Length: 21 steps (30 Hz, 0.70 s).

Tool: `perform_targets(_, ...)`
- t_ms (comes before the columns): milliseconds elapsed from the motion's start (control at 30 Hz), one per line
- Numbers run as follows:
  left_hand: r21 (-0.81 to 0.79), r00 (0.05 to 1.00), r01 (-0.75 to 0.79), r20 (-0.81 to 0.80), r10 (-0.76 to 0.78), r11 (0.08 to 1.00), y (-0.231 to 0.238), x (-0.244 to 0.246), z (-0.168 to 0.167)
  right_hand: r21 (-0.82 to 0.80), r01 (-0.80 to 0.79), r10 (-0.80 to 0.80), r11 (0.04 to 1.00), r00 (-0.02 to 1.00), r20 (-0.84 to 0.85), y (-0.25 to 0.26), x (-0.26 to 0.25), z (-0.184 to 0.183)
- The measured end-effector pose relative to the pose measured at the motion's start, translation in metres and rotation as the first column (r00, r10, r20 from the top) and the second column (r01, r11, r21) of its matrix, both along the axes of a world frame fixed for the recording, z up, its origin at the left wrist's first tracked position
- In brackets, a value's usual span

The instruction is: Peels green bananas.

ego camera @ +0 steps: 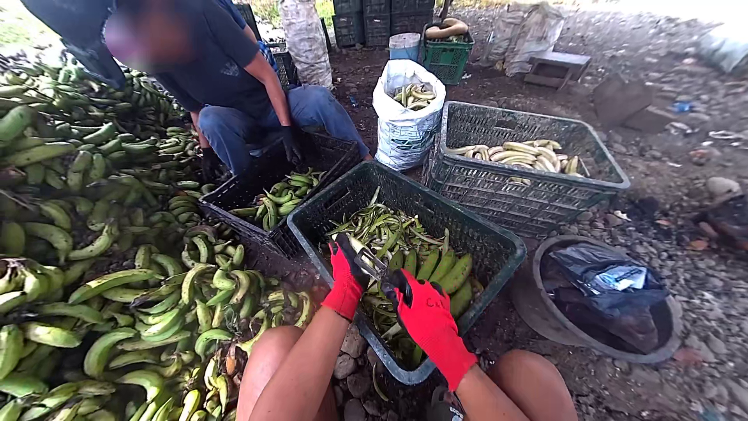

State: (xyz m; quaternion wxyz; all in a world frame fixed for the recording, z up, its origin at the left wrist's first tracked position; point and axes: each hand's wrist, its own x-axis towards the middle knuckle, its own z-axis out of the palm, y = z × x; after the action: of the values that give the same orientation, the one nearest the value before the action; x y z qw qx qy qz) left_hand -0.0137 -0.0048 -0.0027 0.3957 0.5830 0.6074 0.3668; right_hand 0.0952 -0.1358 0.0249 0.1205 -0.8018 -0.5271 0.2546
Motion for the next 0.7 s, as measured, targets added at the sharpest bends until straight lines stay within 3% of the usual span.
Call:
perform_targets(33, -0.031, 0.994, -0.020, -0.104, 0.017, 0.999, -0.001, 0.000, 0.005, -0.017, -0.003, 0.004, 1.000, 0.999, 0.035, -0.005, -0.004, 0.003)
perform_targets(100, -0.051, 0.996, 0.025, -0.081, -0.029, 0.998, -0.001, -0.001, 0.007, -0.032, 0.011, -0.009, 0.999, 0.997, 0.075, -0.004, 0.000, 0.007)
perform_targets(167, -0.046, 0.952, 0.184, 0.256, -0.166, 0.982, -0.002, -0.001, 0.000, -0.047, 0.034, -0.032, 0.998, 0.998, 0.056, 0.007, 0.017, 0.008)
perform_targets(233, -0.066, 0.752, 0.507, 0.520, -0.404, 0.859, -0.003, -0.003, -0.003, -0.030, 0.075, -0.075, 0.997, 0.997, 0.008, 0.022, 0.038, 0.007)
perform_targets(333, -0.073, 0.534, 0.806, 0.520, -0.667, 0.588, -0.007, -0.007, 0.008, -0.023, 0.140, -0.142, 0.990, 0.986, -0.085, 0.041, 0.066, 0.005)
perform_targets(367, -0.081, 0.520, 0.824, 0.500, -0.692, 0.560, -0.008, -0.006, 0.010, -0.024, 0.152, -0.154, 0.988, 0.980, -0.128, 0.046, 0.074, 0.001)
perform_targets(467, -0.137, 0.677, 0.643, 0.562, -0.475, 0.754, -0.005, 0.000, 0.000, -0.015, 0.153, -0.153, 0.988, 0.969, -0.194, 0.044, 0.074, -0.006)
perform_targets(567, -0.120, 0.777, 0.311, 0.604, -0.179, 0.943, 0.003, 0.005, -0.012, 0.017, 0.052, -0.051, 0.998, 0.996, -0.077, 0.024, 0.041, -0.008)
perform_targets(633, -0.076, 0.812, 0.195, 0.572, -0.118, 0.978, 0.005, 0.001, -0.014, 0.033, -0.026, 0.026, 0.999, 1.000, 0.009, 0.008, 0.016, -0.007)
perform_targets(700, -0.167, 0.864, 0.104, 0.503, -0.006, 0.980, 0.000, -0.001, -0.003, 0.083, -0.054, 0.047, 0.995, 0.995, 0.089, -0.006, 0.001, -0.007)
